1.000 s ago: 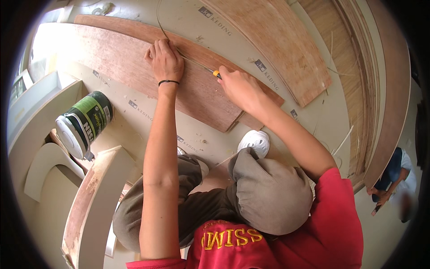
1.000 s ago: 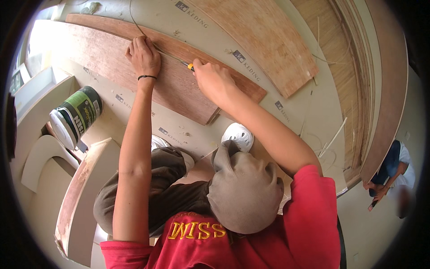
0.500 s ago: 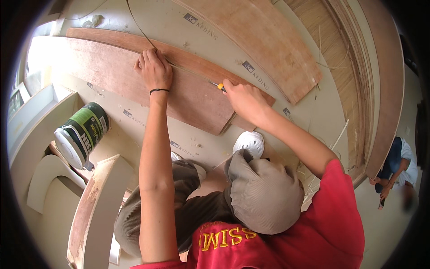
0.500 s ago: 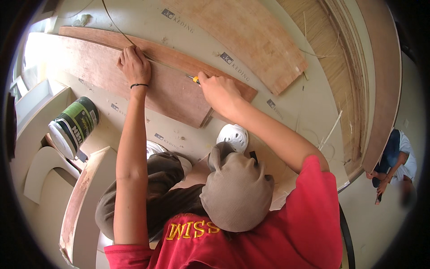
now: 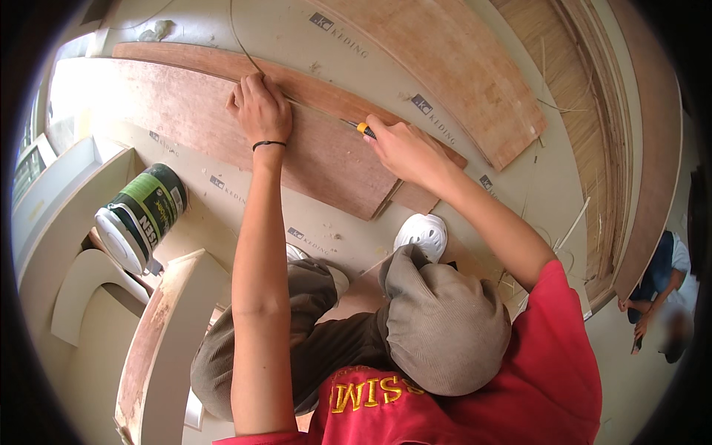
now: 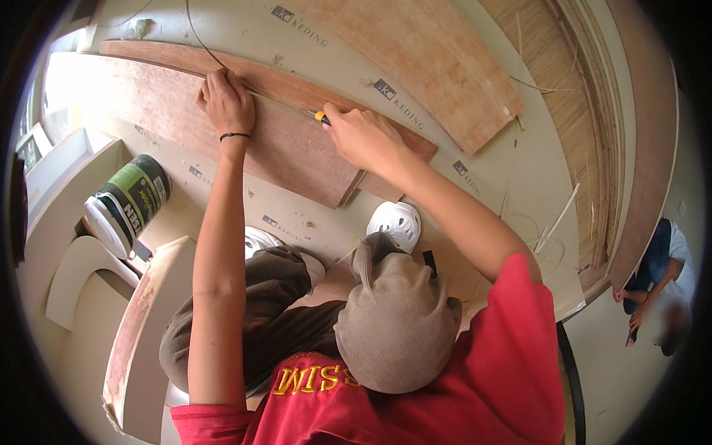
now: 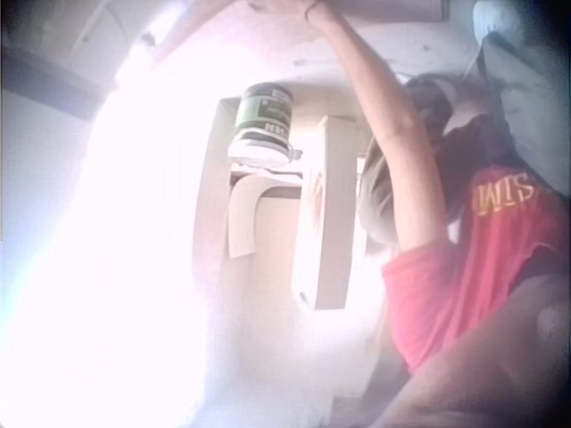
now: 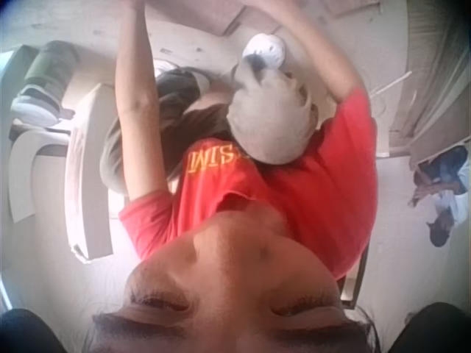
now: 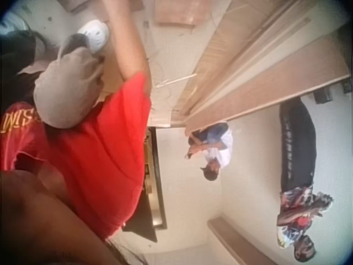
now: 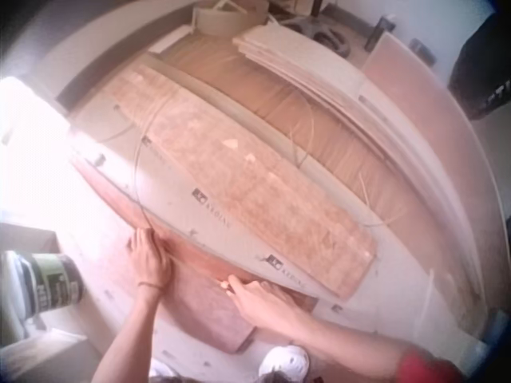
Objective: The person positions a long wooden plank on the floor and uses a utility knife to score along its length. They repeatedly run the blade along the plank to deepen the cut line.
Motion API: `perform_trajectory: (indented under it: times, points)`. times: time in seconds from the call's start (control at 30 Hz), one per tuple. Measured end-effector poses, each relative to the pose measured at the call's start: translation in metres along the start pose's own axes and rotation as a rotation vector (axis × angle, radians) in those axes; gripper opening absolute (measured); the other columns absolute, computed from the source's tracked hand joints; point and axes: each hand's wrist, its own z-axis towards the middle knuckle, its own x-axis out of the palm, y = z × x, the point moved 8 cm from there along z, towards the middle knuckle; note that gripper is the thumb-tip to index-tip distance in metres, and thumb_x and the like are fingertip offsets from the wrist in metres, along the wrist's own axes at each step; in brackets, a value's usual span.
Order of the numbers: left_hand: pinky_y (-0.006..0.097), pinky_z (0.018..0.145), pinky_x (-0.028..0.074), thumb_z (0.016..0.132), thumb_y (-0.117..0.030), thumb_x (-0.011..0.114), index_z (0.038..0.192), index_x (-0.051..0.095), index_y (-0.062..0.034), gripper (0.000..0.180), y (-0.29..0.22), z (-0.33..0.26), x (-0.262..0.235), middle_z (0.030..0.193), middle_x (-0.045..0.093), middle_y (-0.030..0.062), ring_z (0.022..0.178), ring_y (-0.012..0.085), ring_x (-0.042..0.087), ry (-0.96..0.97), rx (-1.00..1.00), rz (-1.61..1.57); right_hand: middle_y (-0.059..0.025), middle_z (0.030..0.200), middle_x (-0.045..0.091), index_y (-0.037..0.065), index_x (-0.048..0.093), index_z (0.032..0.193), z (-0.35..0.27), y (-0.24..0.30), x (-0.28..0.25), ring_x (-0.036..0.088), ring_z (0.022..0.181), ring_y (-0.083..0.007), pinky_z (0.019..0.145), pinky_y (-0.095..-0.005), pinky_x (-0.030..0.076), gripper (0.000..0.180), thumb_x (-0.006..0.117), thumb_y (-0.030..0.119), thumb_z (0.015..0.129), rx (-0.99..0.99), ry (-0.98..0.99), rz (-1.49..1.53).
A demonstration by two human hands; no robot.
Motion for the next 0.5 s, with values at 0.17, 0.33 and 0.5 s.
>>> perform_trajectory:
  times: [0.17,0.33,0.5]
  points:
    - [0.042,0.097,0.031,0.099,-0.019,0.047,0.100,0.056,-0.0055,0.016,0.001,0.000,0.000,0.098,0.061,0.0102,0.102,0.0283,0.055,-0.023,0.017,0.004,-0.0249,0.071,0.063,0.000,0.047,0.101,0.005,-0.004,0.006,0.063,0.070,-0.0456,0.060,-0.0547,0.047,0.022,0.047,0.022,0.102,-0.057,-0.028,0.032]
    - [0.042,0.097,0.031,0.099,-0.019,0.048,0.100,0.056,-0.0054,0.016,0.001,0.000,0.002,0.098,0.061,0.0098,0.101,0.0285,0.055,-0.027,0.031,0.013,-0.0257,0.073,0.064,-0.001,0.047,0.101,0.009,-0.009,0.012,0.063,0.071,-0.0453,0.062,-0.0544,0.048,0.022,0.047,0.021,0.101,-0.047,0.016,0.029]
    - [0.043,0.096,0.032,0.098,-0.020,0.048,0.099,0.056,-0.0062,0.016,-0.001,0.001,0.001,0.097,0.062,0.0093,0.099,0.0286,0.055,-0.055,0.024,0.002,-0.0246,0.074,0.064,-0.001,0.047,0.101,-0.009,-0.011,0.007,0.064,0.071,-0.0443,0.062,-0.0544,0.049,0.022,0.049,0.021,0.101,0.009,0.029,-0.026]
